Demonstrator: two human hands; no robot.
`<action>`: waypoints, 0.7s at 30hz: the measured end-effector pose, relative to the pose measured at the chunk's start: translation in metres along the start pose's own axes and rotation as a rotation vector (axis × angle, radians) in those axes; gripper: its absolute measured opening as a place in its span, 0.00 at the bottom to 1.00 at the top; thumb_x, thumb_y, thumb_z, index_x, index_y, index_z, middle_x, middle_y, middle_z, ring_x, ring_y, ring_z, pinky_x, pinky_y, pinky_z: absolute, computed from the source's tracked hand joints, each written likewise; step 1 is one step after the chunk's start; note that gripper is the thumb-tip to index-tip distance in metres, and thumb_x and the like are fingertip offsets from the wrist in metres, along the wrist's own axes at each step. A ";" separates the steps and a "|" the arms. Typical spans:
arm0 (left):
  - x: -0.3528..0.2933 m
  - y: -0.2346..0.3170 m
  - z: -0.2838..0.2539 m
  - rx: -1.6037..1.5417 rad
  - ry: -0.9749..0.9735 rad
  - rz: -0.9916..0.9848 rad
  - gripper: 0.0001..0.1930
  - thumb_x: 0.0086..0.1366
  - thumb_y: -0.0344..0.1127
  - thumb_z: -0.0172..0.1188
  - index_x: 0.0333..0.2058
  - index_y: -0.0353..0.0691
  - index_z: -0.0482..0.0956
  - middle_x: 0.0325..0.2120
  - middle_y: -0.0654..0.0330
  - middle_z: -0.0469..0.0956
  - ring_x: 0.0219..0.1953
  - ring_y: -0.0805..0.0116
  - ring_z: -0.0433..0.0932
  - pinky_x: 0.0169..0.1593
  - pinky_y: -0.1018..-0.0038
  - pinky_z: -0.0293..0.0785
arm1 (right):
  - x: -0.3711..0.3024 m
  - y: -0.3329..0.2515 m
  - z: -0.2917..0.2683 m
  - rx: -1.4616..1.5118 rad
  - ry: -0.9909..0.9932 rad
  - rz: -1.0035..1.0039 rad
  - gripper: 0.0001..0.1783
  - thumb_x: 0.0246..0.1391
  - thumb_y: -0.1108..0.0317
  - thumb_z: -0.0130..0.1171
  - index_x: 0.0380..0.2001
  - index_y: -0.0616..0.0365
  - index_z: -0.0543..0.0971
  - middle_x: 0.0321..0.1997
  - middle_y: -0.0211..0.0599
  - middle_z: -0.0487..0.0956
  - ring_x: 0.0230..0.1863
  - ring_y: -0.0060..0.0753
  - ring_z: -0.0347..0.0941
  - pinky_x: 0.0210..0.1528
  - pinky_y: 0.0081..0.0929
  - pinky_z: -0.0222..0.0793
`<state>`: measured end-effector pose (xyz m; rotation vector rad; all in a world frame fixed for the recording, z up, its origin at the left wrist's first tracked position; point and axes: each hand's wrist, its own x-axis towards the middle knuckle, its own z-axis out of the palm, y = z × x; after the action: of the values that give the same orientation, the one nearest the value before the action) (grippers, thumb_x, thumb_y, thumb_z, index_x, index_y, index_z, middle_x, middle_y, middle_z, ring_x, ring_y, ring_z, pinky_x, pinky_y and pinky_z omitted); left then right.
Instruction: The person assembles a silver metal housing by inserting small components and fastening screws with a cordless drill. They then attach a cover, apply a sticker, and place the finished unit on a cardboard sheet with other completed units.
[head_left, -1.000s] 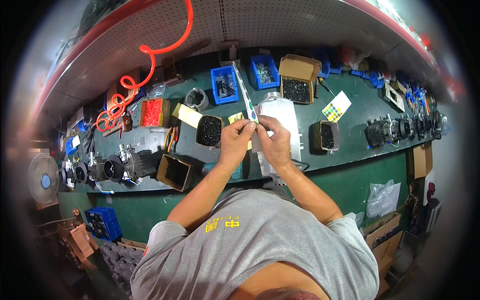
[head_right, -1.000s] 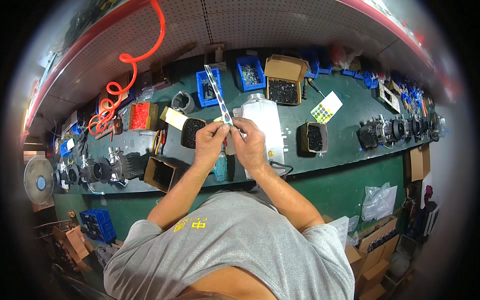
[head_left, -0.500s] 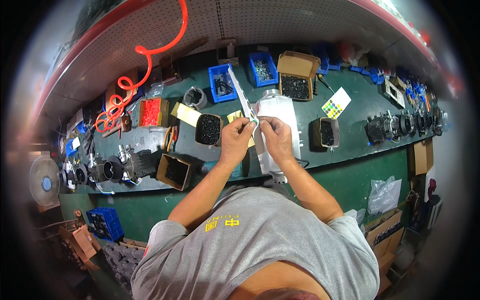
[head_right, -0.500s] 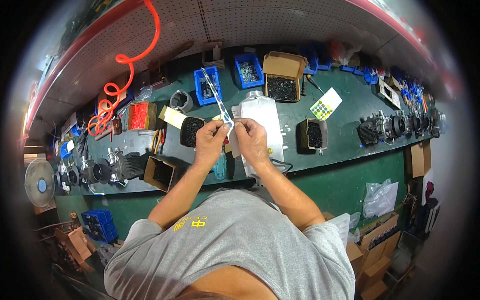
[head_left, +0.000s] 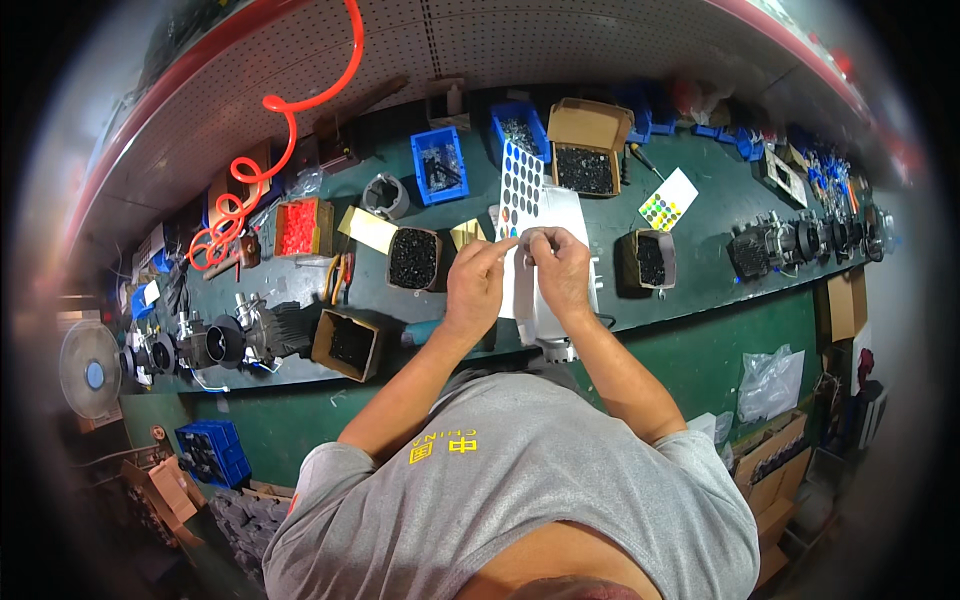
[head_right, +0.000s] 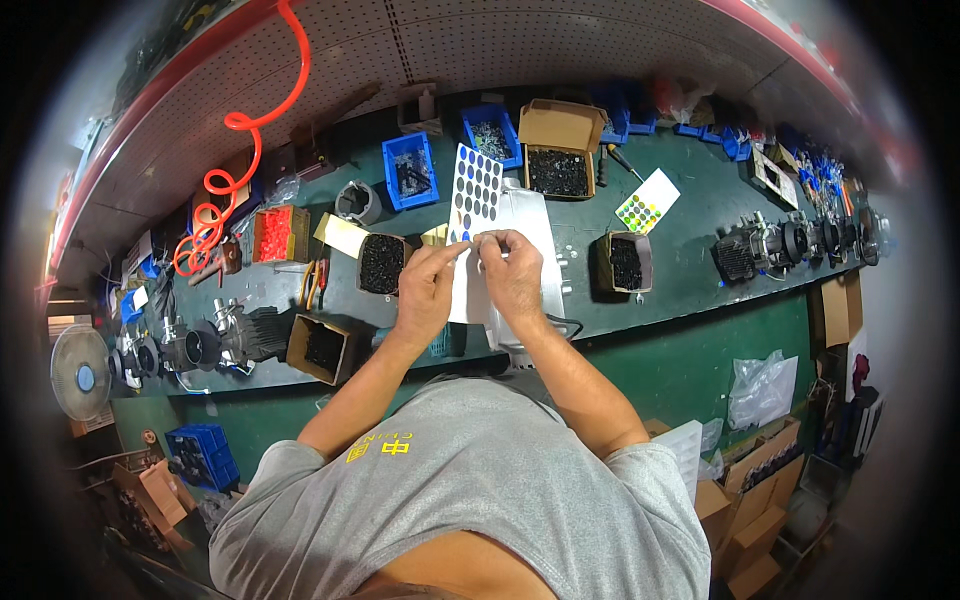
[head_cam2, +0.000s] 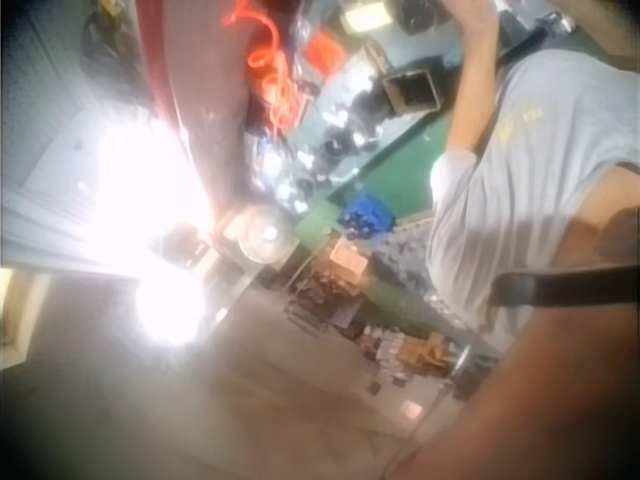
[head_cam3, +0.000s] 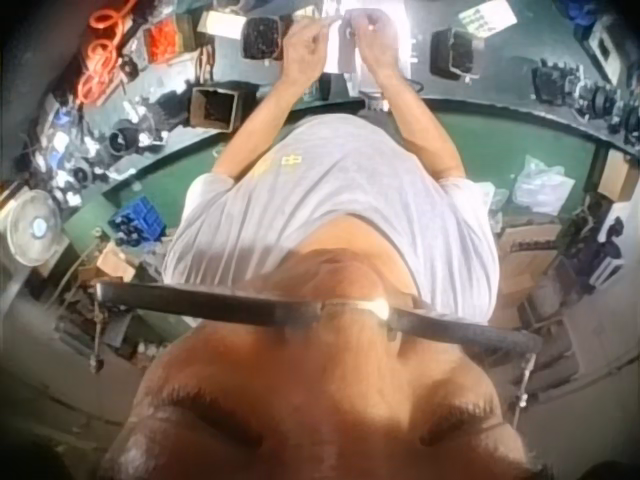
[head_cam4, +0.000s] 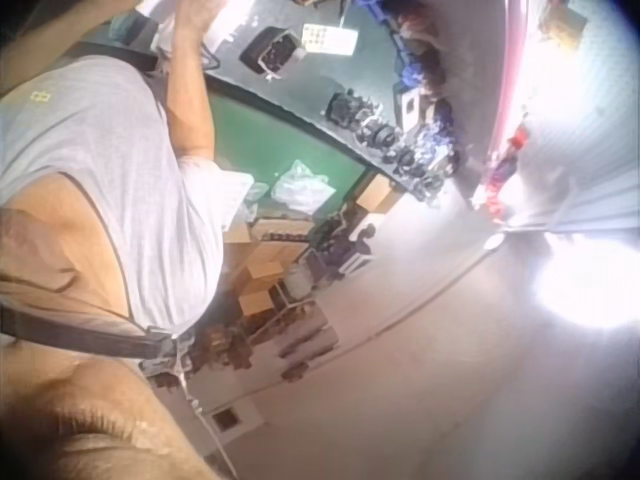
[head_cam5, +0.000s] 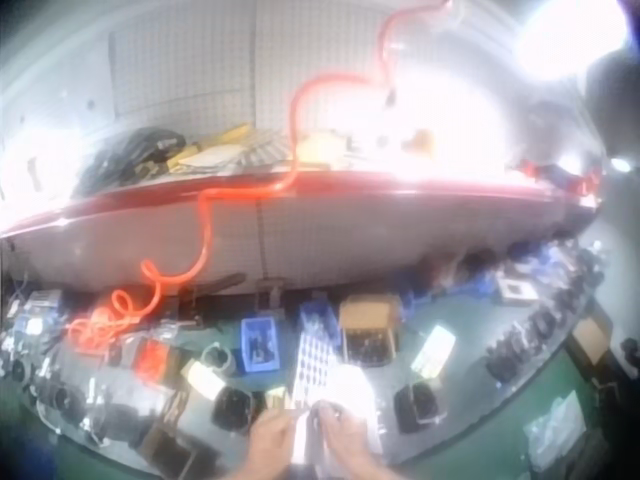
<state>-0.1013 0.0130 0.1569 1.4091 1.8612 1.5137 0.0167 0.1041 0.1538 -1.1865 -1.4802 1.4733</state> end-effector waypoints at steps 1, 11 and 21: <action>0.000 0.000 0.000 0.014 -0.011 0.015 0.17 0.62 0.19 0.56 0.48 0.40 0.84 0.31 0.54 0.77 0.33 0.56 0.76 0.39 0.66 0.73 | -0.002 0.000 0.001 -0.029 0.004 -0.030 0.12 0.62 0.69 0.58 0.34 0.70 0.82 0.27 0.36 0.82 0.26 0.21 0.75 0.30 0.21 0.72; -0.006 -0.005 -0.002 -0.252 -0.077 -0.132 0.19 0.66 0.17 0.52 0.51 0.39 0.84 0.32 0.57 0.78 0.34 0.70 0.75 0.40 0.77 0.70 | -0.008 -0.008 -0.015 0.417 -0.193 0.254 0.11 0.61 0.72 0.62 0.46 0.65 0.80 0.42 0.36 0.83 0.37 0.23 0.79 0.39 0.23 0.76; -0.014 -0.009 0.002 -0.212 -0.086 -0.067 0.18 0.67 0.17 0.52 0.50 0.38 0.83 0.33 0.56 0.78 0.36 0.67 0.77 0.42 0.76 0.72 | -0.004 -0.003 -0.030 0.440 -0.245 0.371 0.20 0.57 0.72 0.68 0.51 0.65 0.75 0.40 0.38 0.83 0.39 0.27 0.82 0.39 0.26 0.79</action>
<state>-0.0974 0.0032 0.1442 1.2813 1.6274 1.5411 0.0459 0.1108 0.1597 -1.0672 -1.0312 2.1291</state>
